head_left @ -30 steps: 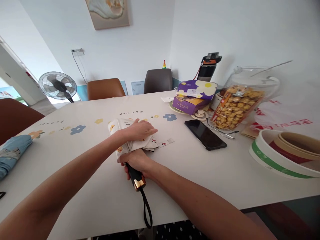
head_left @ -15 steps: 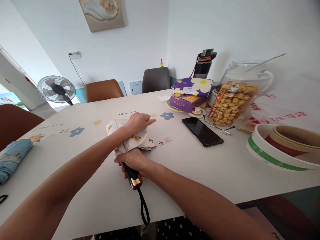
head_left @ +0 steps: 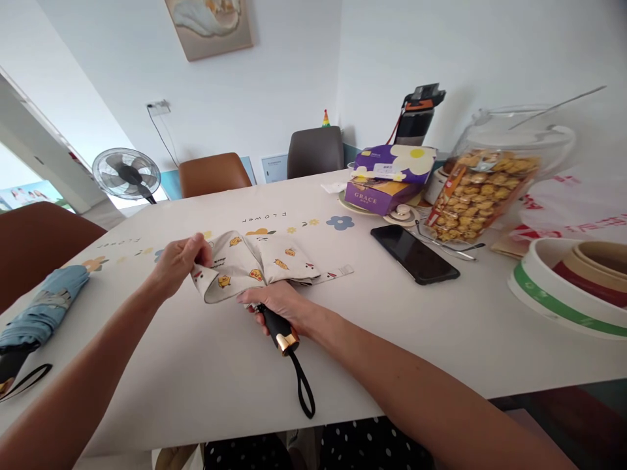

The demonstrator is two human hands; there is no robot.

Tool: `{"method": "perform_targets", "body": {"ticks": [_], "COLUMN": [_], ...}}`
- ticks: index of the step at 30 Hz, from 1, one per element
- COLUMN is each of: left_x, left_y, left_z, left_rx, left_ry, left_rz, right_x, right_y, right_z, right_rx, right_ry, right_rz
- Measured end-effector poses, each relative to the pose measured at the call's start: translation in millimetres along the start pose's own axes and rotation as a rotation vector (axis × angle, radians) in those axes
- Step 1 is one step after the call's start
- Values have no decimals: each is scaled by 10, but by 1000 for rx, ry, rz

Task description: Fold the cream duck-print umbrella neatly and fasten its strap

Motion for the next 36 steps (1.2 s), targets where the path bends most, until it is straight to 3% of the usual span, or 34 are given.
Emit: {"method": "perform_targets", "body": {"ticks": [4, 7, 14, 17, 21, 24, 28, 32, 34, 36], "left_x": [56, 12, -132, -290, -489, -446, -208, -1, 9, -54], "left_y": [362, 526, 607, 630, 514, 520, 682, 733, 649, 499], "left_z": [191, 300, 494, 579, 649, 610, 538, 492, 461, 420], "left_rx": [356, 446, 81, 30, 8, 82, 267, 382, 324, 161], "left_ry": [11, 65, 298, 478, 645, 587, 406, 195, 129, 131], "left_rz": [-2, -116, -388, -434, -372, -383, -387, -251, -150, -76], "right_x": [17, 65, 129, 126, 142, 140, 96, 109, 99, 83], "right_y": [-24, -41, -6, 18, -14, -57, -135, -165, -186, -186], "right_z": [15, 37, 49, 38, 29, 33, 69, 119, 134, 129], "right_rx": [-2, 6, 60, 88, 76, 25, -106, -178, -211, -222], "right_ry": [10, -5, -3, 24, 9, 5, 64, 84, 99, 99], "right_rz": [-2, -17, -88, -128, -173, -167, -85, 31, 104, 159]}}
Point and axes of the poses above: each hand's wrist, its own z-axis away from the middle knuckle, its own y-axis out of the palm, x = y × z, the point moved 10 cm from there along -z, towards the middle knuckle, and after that the axes turned 7 degrees about z, right-handed, at the moved point
